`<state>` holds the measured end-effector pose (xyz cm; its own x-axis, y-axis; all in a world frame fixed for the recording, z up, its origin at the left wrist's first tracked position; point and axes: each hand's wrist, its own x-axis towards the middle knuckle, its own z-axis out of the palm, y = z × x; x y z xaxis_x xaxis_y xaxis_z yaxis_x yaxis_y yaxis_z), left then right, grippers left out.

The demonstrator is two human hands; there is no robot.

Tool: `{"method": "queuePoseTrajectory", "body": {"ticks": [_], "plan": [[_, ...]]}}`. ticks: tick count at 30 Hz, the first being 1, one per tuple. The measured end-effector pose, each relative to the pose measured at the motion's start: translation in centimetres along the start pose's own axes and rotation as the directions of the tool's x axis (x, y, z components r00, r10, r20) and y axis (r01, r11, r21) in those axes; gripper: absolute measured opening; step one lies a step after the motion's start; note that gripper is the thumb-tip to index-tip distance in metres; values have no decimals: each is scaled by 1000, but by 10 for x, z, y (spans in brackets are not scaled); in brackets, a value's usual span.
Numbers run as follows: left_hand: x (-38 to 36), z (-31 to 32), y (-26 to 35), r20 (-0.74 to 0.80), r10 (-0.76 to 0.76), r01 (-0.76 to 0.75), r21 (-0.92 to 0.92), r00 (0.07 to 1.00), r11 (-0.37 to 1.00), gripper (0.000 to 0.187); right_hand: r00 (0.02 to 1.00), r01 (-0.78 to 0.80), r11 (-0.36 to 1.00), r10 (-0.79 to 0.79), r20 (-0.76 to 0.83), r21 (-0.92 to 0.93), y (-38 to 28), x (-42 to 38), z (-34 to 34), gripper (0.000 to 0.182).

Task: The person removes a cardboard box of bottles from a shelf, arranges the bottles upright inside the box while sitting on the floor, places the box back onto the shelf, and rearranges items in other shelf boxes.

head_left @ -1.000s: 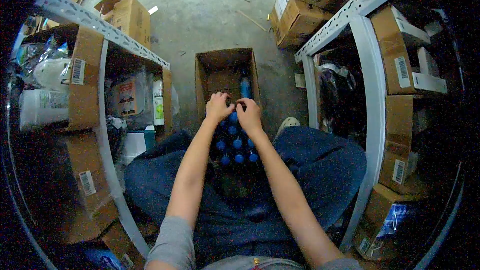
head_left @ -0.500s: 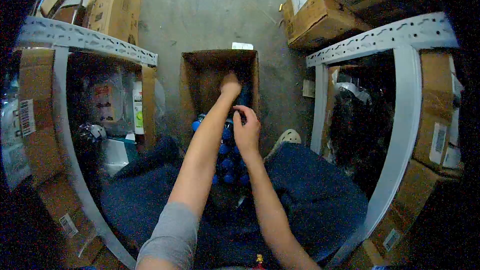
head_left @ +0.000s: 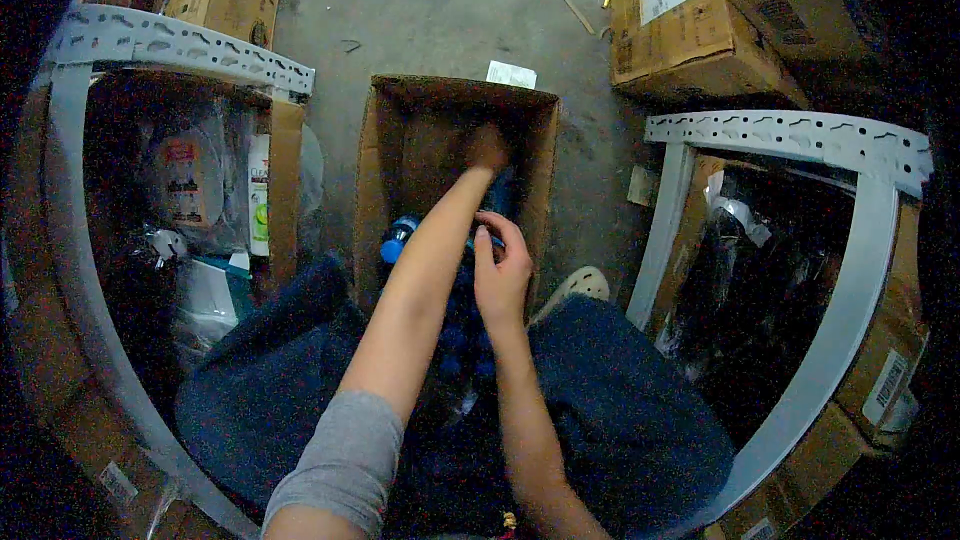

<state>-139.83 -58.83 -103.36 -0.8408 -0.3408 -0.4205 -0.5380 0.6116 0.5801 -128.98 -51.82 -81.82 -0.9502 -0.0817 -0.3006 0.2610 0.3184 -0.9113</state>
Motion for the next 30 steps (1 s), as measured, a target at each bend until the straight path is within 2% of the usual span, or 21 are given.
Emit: {"method": "queuePoseTrajectory", "body": {"ticks": [3,7,9,10,12,13,14,16,17,19,20,22,23,26,28,30], "plan": [[3,2,1,-42,1,-1,-20,999,1000,37,1000,19,1000,-19,-9,-19,2,2,-1,16],[-14,-36,19,-2,20,-21,-69,1000,997,49,995,86,994,-89,-45,-65,-2,2,-5,16],[-22,-53,25,40,-1,1,7,999,1000,65,993,87,995,-91,-75,-57,-15,2,-14,14],[-29,-63,24,38,2,-2,9,999,1000,65,991,98,993,-104,-89,-68,-20,1,-20,14],[-42,-89,19,15,189,-189,-4,982,982,74,986,138,990,-137,-96,7,-27,1,-28,14],[-51,-103,24,13,139,-137,-94,990,986,79,983,150,989,-148,-111,14,-34,-1,-31,14],[-61,-117,30,3,147,-146,-91,989,985,79,979,165,986,-161,-127,22,-43,-4,-34,14],[-94,-151,51,133,33,-30,-27,991,999,78,976,184,982,-178,-129,39,-58,-11,-39,14],[-107,-155,52,125,39,-37,-25,991,999,78,971,204,979,-198,-135,28,-61,-14,-41,14],[-128,-154,48,176,249,-229,-125,952,965,74,962,236,972,-230,-148,22,-75,-22,-47,14],[-135,-143,39,134,452,-450,-48,882,892,68,956,254,967,-253,-149,-12,-85,-28,-50,14],[-156,-134,31,129,664,-675,106,737,730,64,946,280,959,-284,-157,-45,-97,-36,-56,14],[-167,-137,34,271,604,-656,191,750,730,59,953,252,967,-253,-163,-30,-100,-40,-57,15],[-195,-144,39,225,586,-626,231,779,745,53,953,243,970,-244,-180,-31,-98,-50,-63,16],[-192,-138,33,230,569,-612,222,790,759,50,926,287,934,-327,-186,-211,-81,-53,-65,17],[-195,-136,28,238,550,-596,209,800,776,48,926,269,930,-322,-198,-252,-63,-60,-67,18]]}}
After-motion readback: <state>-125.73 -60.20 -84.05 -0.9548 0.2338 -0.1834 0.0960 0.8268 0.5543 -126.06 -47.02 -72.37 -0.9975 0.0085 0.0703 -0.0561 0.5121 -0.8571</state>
